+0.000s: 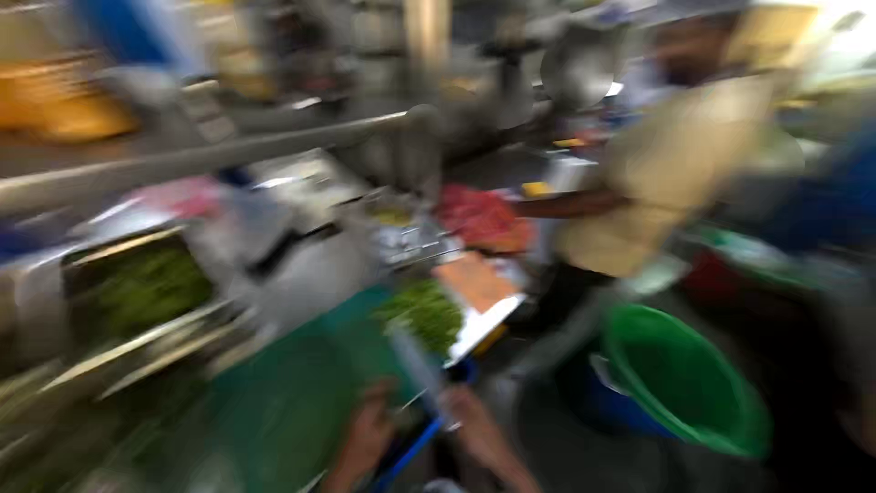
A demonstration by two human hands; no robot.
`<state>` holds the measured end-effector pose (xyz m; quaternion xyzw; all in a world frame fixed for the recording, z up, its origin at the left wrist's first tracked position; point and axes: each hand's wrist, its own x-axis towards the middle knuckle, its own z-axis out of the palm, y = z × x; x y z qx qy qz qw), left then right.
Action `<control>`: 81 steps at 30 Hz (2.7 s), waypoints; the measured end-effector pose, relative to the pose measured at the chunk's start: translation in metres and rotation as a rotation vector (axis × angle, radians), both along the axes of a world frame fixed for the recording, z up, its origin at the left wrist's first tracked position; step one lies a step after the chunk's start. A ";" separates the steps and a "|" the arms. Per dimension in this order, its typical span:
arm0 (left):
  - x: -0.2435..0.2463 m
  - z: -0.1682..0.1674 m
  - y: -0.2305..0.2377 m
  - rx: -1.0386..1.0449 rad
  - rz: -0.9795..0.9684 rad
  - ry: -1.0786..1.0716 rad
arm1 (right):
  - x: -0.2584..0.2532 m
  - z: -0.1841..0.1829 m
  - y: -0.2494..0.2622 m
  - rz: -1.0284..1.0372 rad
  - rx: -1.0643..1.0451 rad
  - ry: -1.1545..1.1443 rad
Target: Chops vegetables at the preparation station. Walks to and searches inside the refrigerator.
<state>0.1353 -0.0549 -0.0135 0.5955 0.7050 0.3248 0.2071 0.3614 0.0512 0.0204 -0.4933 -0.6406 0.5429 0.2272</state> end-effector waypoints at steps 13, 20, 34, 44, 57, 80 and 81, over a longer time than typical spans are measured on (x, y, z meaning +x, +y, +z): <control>-0.248 0.041 -0.035 -0.773 0.995 0.373 | -0.041 0.000 0.003 0.187 -0.128 0.064; -0.259 0.014 -0.033 -0.984 0.813 0.624 | -0.065 -0.002 0.003 0.270 -0.066 0.025; -0.094 0.006 0.008 -0.352 0.887 -0.302 | -0.085 -0.006 0.018 0.615 0.181 -0.642; -0.080 0.003 0.006 -0.350 0.937 -0.752 | -0.118 0.022 0.010 0.799 0.225 -0.984; -0.078 0.005 0.017 -0.252 0.947 -0.678 | -0.140 0.052 -0.004 0.919 0.306 -1.114; -0.101 -0.036 -0.043 0.029 0.461 0.072 | -0.146 0.025 0.017 0.887 0.223 -0.940; -0.102 -0.038 -0.045 0.025 0.400 0.107 | -0.144 0.030 0.013 0.896 0.240 -0.953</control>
